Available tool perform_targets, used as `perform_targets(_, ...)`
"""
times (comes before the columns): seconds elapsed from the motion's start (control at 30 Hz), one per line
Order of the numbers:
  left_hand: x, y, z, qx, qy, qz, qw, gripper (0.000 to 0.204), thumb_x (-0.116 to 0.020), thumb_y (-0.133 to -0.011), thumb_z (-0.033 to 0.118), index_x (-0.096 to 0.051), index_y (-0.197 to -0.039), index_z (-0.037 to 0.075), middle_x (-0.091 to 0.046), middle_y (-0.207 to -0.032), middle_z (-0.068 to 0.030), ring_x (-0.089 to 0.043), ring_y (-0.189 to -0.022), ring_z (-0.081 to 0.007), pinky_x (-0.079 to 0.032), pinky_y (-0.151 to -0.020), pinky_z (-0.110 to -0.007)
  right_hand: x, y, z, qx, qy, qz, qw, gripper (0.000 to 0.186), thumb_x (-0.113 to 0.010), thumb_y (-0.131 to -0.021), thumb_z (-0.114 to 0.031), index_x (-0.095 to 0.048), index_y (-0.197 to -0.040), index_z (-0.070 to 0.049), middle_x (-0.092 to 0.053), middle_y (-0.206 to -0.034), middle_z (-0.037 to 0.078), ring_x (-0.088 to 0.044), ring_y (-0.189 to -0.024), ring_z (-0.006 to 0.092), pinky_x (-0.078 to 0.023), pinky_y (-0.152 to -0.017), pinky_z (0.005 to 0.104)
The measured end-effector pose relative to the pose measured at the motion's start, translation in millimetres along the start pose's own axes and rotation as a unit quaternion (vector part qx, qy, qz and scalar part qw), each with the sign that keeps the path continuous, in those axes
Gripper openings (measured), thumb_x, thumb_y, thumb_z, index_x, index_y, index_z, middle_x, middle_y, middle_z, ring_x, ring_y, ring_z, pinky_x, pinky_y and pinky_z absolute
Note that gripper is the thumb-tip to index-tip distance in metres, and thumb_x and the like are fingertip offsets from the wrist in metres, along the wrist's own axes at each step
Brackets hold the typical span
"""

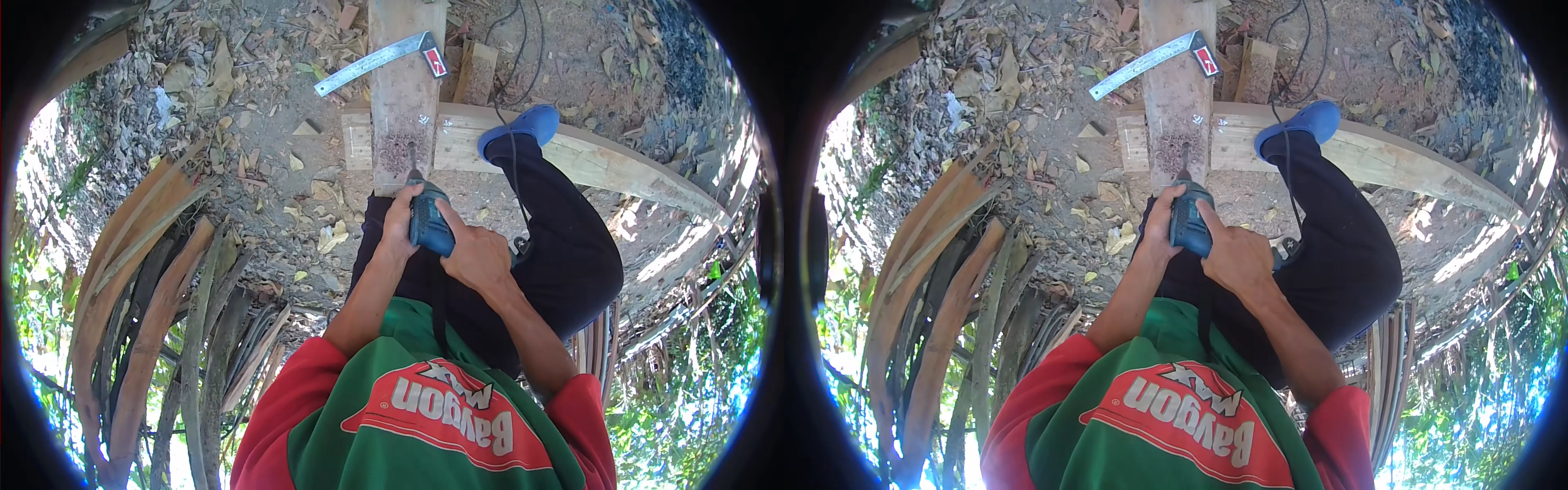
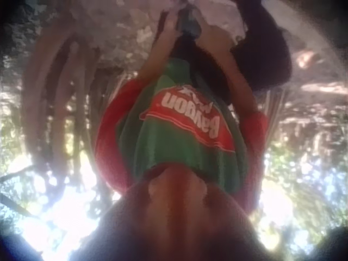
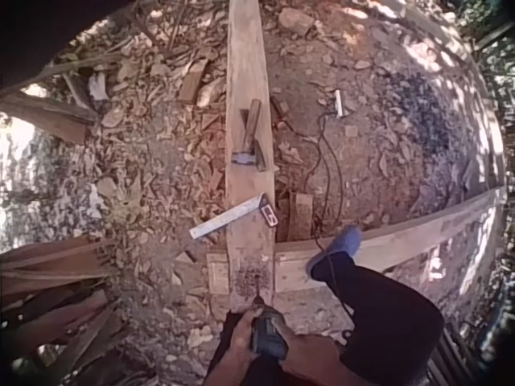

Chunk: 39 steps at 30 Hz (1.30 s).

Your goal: The person drills holes into a wooden board using a power drill and then uses a hammer and a chisel to carve out a rectangular mortise.

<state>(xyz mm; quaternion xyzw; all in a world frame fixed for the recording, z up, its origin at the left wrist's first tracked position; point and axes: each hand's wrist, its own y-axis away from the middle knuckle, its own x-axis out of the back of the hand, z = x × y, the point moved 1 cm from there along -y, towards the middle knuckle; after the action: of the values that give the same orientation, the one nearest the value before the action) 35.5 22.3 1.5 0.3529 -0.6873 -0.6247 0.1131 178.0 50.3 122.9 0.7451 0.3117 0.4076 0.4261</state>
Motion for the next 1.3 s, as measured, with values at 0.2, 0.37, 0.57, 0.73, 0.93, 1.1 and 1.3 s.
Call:
perform_targets(0.2,-2.7,-2.2,-0.2,-0.012,0.030,-0.021,0.999,0.031,-0.060,-0.090,0.031,-0.060,-0.104,0.003,-0.069,-0.088,-0.0113,-0.070,-0.076,-0.0239,-0.060,-0.073,-0.039,1.0,-15.1,9.1,0.038,0.058,-0.001,0.998,0.084,-0.074,-0.069,-0.023,-0.040,-0.146,-0.025,-0.070,-0.080,0.018,-0.070,-0.075,0.0365,-0.054,-0.070,0.0469)
perform_targets(0.37,1.9,-10.6,-3.1,-0.012,0.036,-0.018,0.999,0.041,-0.062,-0.087,0.037,-0.061,-0.108,0.002,-0.070,-0.092,-0.0133,-0.071,-0.077,-0.0255,-0.060,-0.074,-0.039,8.4,-16.8,4.8,0.041,0.072,-0.018,0.996,0.082,-0.072,-0.070,-0.021,-0.041,-0.146,-0.024,-0.070,-0.080,0.018,-0.069,-0.073,0.0369,-0.054,-0.069,0.0483)
perform_targets(0.57,4.2,-5.8,-2.6,-0.015,0.014,0.001,1.000,0.033,-0.063,-0.089,0.031,-0.060,-0.106,0.003,-0.069,-0.091,-0.0124,-0.070,-0.077,-0.0248,-0.060,-0.073,-0.039,-3.7,-3.9,2.4,0.002,0.002,-0.014,1.000,0.086,-0.074,-0.069,-0.024,-0.038,-0.148,-0.026,-0.070,-0.083,0.022,-0.069,-0.078,0.0405,-0.054,-0.075,0.0486)
perform_targets(0.73,-0.6,5.2,-1.8,-0.043,0.023,-0.023,0.999,0.030,-0.063,-0.090,0.028,-0.060,-0.106,0.003,-0.069,-0.092,-0.0120,-0.070,-0.079,-0.0241,-0.059,-0.073,-0.038,2.4,-2.7,-0.9,0.009,0.017,-0.027,0.999,0.087,-0.074,-0.069,-0.024,-0.037,-0.149,-0.022,-0.071,-0.090,0.018,-0.069,-0.085,0.0378,-0.053,-0.079,0.0468)
perform_targets(0.93,-45.1,98.6,-17.4,-0.053,-0.038,0.047,0.997,0.044,-0.064,-0.089,0.022,-0.049,-0.127,0.007,-0.060,-0.103,-0.0065,-0.063,-0.091,-0.0183,-0.056,-0.078,-0.035,49.0,77.8,-4.2,0.068,-0.100,-0.042,0.992,0.096,-0.080,-0.071,-0.035,-0.031,-0.152,-0.019,-0.068,-0.110,0.021,-0.069,-0.098,0.0349,-0.053,-0.086,0.0427)
perform_targets(1.1,-100.4,186.5,-24.0,-0.221,-0.090,-0.038,0.970,0.071,-0.062,-0.091,0.025,-0.025,-0.148,0.003,-0.053,-0.126,-0.0142,-0.058,-0.109,-0.0206,-0.051,-0.090,-0.035,77.3,85.0,0.0,-0.012,-0.389,-0.012,0.921,0.088,-0.073,-0.084,-0.046,-0.032,-0.152,-0.008,-0.058,-0.132,0.020,-0.060,-0.116,0.0299,-0.044,-0.101,0.0388)
perform_targets(1.3,-130.9,203.4,-5.2,-0.420,-0.295,-0.235,0.825,0.081,-0.056,-0.096,0.036,-0.015,-0.152,-0.006,-0.035,-0.148,-0.0242,-0.036,-0.137,-0.0282,-0.029,-0.111,-0.036,138.3,94.1,-25.2,0.040,-0.438,0.027,0.898,0.081,-0.078,-0.076,-0.038,-0.046,-0.142,-0.003,-0.061,-0.118,0.011,-0.059,-0.105,0.0198,-0.046,-0.094,0.0335)
